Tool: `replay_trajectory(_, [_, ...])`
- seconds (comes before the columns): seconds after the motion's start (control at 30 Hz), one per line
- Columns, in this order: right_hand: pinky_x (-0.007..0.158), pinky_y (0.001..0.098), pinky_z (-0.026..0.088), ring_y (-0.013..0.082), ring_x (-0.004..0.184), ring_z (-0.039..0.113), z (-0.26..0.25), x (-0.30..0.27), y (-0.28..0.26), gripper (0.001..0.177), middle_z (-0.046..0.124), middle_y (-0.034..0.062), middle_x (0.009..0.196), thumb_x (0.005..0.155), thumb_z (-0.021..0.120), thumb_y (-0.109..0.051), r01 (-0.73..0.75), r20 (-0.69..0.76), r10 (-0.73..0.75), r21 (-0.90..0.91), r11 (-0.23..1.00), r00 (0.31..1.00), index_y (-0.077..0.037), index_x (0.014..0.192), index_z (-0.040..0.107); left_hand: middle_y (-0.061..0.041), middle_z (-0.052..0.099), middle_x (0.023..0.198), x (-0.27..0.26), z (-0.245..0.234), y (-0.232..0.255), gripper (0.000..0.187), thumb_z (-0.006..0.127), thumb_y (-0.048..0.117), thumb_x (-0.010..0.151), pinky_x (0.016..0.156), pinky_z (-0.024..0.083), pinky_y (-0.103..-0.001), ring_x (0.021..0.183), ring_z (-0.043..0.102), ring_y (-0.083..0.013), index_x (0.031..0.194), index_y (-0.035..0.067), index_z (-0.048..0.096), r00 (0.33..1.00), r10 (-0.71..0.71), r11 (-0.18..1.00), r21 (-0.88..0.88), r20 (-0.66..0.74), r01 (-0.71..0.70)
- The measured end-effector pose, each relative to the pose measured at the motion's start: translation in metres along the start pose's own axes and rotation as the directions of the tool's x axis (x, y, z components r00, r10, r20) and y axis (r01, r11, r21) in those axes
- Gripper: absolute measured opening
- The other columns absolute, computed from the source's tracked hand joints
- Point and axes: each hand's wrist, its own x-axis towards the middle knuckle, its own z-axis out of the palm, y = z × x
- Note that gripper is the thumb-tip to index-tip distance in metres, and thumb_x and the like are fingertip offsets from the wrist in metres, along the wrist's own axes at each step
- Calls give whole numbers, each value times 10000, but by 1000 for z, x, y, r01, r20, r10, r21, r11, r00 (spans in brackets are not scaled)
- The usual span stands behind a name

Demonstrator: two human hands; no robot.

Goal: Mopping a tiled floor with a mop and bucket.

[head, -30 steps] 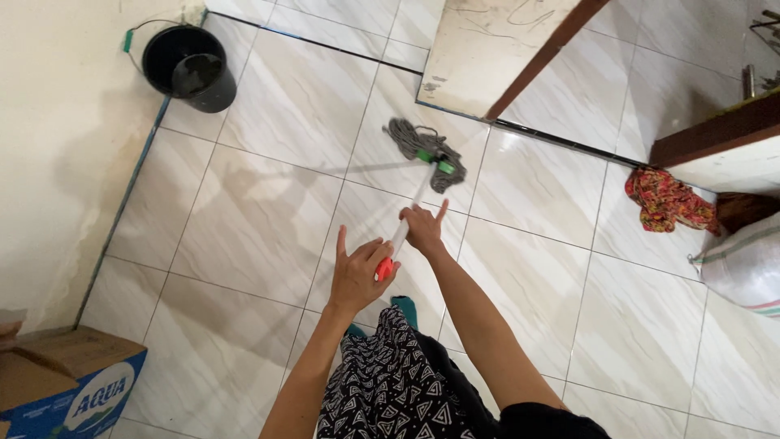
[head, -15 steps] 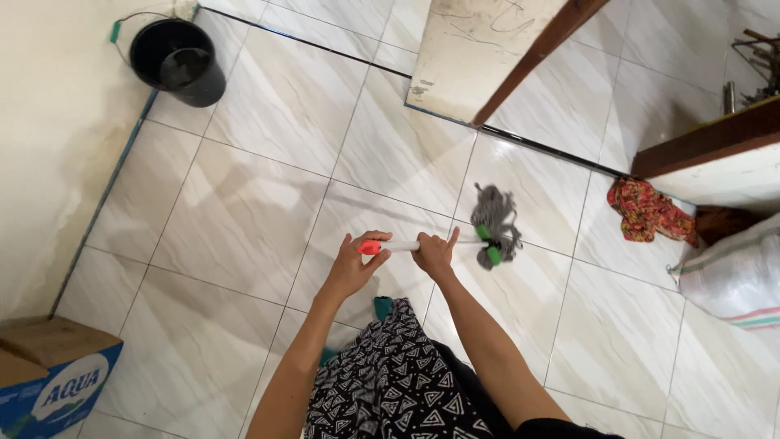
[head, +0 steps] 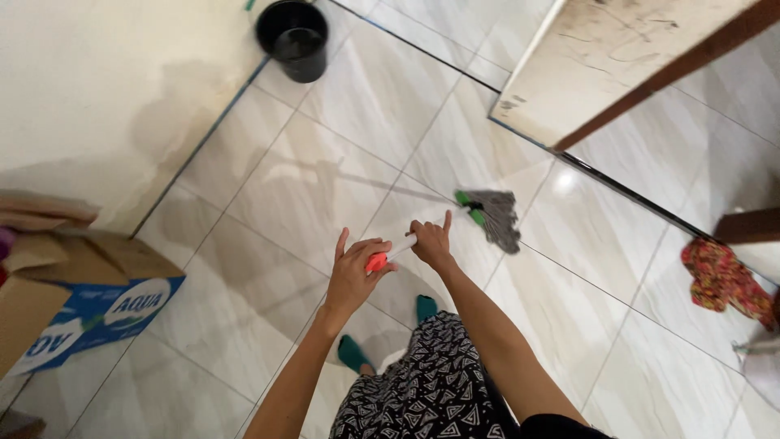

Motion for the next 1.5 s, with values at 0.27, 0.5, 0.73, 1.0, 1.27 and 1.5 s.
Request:
replay_trajectory(0.27, [1191, 713, 82, 343, 988, 687, 68, 39, -126, 272, 722, 77, 956, 909, 721, -324, 240, 52, -251, 158, 958, 967, -151, 1087, 610, 9, 753, 1021, -68, -73, -18, 439, 832, 417, 815, 1209, 221, -649, 1055, 674, -169, 1089, 100, 700, 968, 123, 951, 305, -219, -52])
replay_trajectory(0.5, [1032, 677, 292, 374, 1223, 559, 153, 59, -223, 485, 618, 101, 1338, 849, 769, -398, 349, 235, -435, 330, 877, 869, -161, 1221, 569, -9, 729, 952, -112, -111, -47, 355, 871, 360, 816, 1185, 282, -635, 934, 653, -183, 968, 83, 710, 934, 112, 874, 481, -338, 69])
replay_trajectory(0.73, [1182, 654, 234, 236, 1272, 606, 93, 38, -284, 294, 699, 12, 1227, 888, 716, -334, 322, 273, -380, 233, 918, 884, -187, 1128, 629, 10, 736, 979, -121, -151, -60, 270, 867, 294, 828, 1220, 235, -625, 980, 674, -171, 932, 111, 698, 932, 75, 878, 467, -354, 106])
replay_trajectory(1.0, [1208, 624, 171, 260, 1121, 639, 57, 0, -239, 216, 711, 47, 961, 813, 749, -283, 282, -56, -277, 126, 951, 959, -145, 949, 654, 33, 744, 983, -106, -158, -53, 280, 849, 320, 841, 1241, 165, -661, 984, 693, -135, 1003, 136, 715, 972, 124, 951, 305, -198, -60])
replay_trajectory(1.27, [1201, 620, 169, 281, 1002, 641, 41, -54, -160, 260, 660, 62, 897, 784, 750, -280, 106, -198, -97, 39, 994, 975, -121, 946, 624, 48, 760, 996, -95, -119, -45, 307, 817, 369, 861, 1243, 124, -679, 1042, 693, -151, 1072, 167, 726, 983, 167, 974, 168, -75, -153])
replay_trajectory(1.5, [1180, 630, 215, 327, 1000, 637, 41, -116, -79, 291, 666, 90, 924, 782, 713, -214, -137, -281, 107, -88, 987, 954, -66, 1014, 618, 65, 768, 803, -81, -63, -22, 379, 775, 425, 873, 1231, 41, -655, 1293, 573, -212, 1155, 174, 738, 978, 24, 999, 25, 209, -29])
